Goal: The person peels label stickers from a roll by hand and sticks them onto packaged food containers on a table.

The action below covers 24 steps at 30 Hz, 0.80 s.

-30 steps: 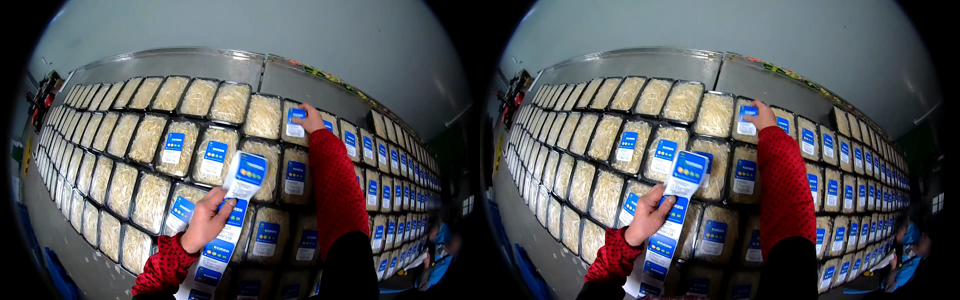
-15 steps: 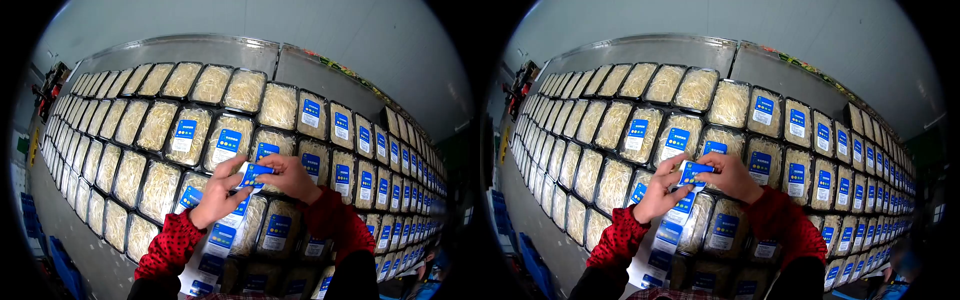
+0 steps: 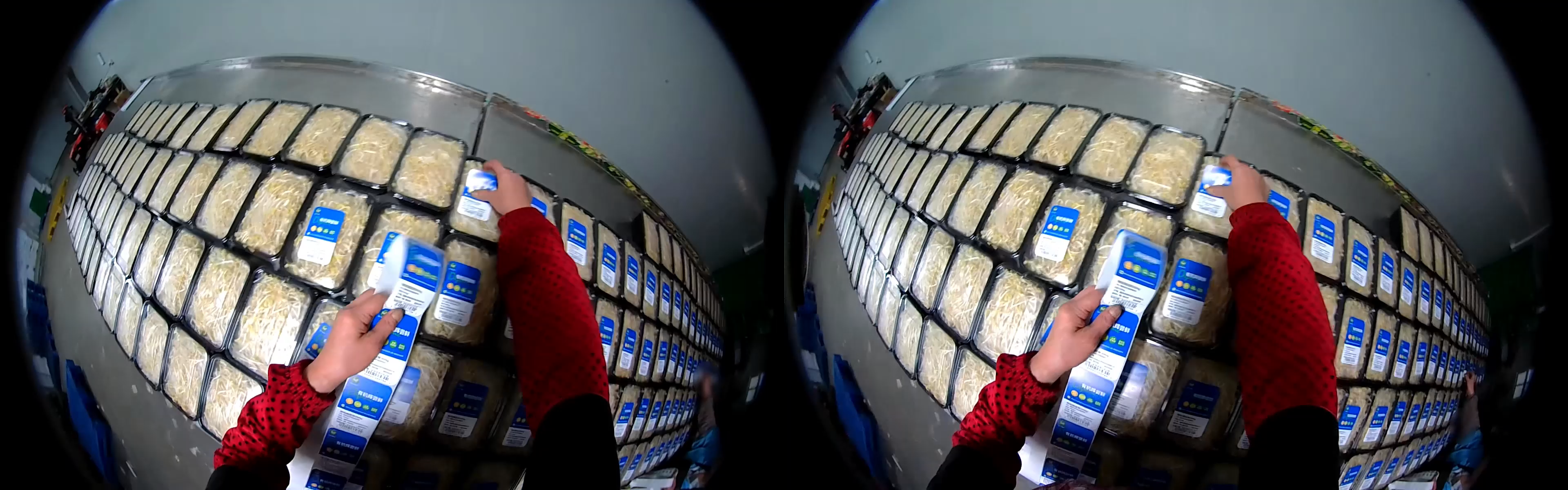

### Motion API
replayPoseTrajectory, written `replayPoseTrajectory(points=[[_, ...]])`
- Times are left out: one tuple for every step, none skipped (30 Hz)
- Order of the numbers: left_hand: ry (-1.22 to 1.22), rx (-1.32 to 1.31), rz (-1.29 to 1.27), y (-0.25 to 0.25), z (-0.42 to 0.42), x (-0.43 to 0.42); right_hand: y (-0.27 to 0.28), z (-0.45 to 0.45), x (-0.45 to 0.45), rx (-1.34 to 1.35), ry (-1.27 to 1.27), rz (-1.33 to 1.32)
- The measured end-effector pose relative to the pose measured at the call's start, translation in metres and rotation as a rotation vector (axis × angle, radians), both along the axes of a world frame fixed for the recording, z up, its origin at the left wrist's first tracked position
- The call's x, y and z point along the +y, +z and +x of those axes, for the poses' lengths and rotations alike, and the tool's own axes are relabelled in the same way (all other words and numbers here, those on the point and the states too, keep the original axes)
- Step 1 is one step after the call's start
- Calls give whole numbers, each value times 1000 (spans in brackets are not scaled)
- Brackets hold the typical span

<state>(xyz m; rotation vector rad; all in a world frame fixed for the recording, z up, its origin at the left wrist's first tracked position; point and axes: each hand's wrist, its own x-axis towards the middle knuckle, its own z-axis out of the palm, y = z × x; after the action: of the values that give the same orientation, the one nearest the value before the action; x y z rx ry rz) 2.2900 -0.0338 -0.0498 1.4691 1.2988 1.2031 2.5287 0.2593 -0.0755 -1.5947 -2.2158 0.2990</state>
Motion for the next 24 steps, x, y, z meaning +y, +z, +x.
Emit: replayPoseTrajectory(points=[[2,58,9,-2,-5,1,-1,-7,-7,1,16,-16],[-1,63,3,-8,-9,1,11,-16,-27,-28,22,99],[-8,67,4,-11,-13,2,22,-23,-46,-56,25,219],[-17,60,-47,-9,-15,2,27,-27,-62,193,141,-208],[-14,54,-44,-8,-16,1,33,-30,-82,436,249,-633],[-17,47,-87,-7,-18,0,41,-37,-111,543,365,-703],[-20,42,-130,-5,-19,0,44,-45,-138,651,483,-772],[35,97,17,-7,-18,0,40,-50,-152,651,484,-770],[33,100,20,-7,-20,3,34,-55,-161,782,461,-771],[89,263,179,-7,-22,7,31,-60,-169,910,437,-771],[147,423,338,-6,-25,13,31,-63,-176,909,438,-767],[70,346,396,3,-28,20,32,-66,-182,848,440,-679],[-42,151,227,1,-31,25,33,-69,-187,787,441,-595],[1,85,37,8,-29,24,35,-73,-189,812,434,-550],[46,17,-152,16,-28,23,40,-75,-184,807,440,-551],[93,-50,-206,17,-28,23,46,-76,-173,778,401,-540],[137,-116,-261,16,-27,20,53,-76,-158,751,360,-529],[123,9,-236,5,-32,14,68,-73,-123,766,314,-421],[99,72,-267,-3,-36,8,82,-73,-87,781,265,-314],[138,2,-246,-10,-35,5,89,-79,-69,782,266,-314],[176,-63,-228,-16,-38,5,93,-86,-55,745,328,-454],[149,-40,-114,-22,-46,9,93,-93,-48,704,393,-593],[97,134,-18,-12,-57,16,78,-105,-62,656,541,-796],[109,69,10,-1,-58,22,72,-114,-89,513,622,-815]])
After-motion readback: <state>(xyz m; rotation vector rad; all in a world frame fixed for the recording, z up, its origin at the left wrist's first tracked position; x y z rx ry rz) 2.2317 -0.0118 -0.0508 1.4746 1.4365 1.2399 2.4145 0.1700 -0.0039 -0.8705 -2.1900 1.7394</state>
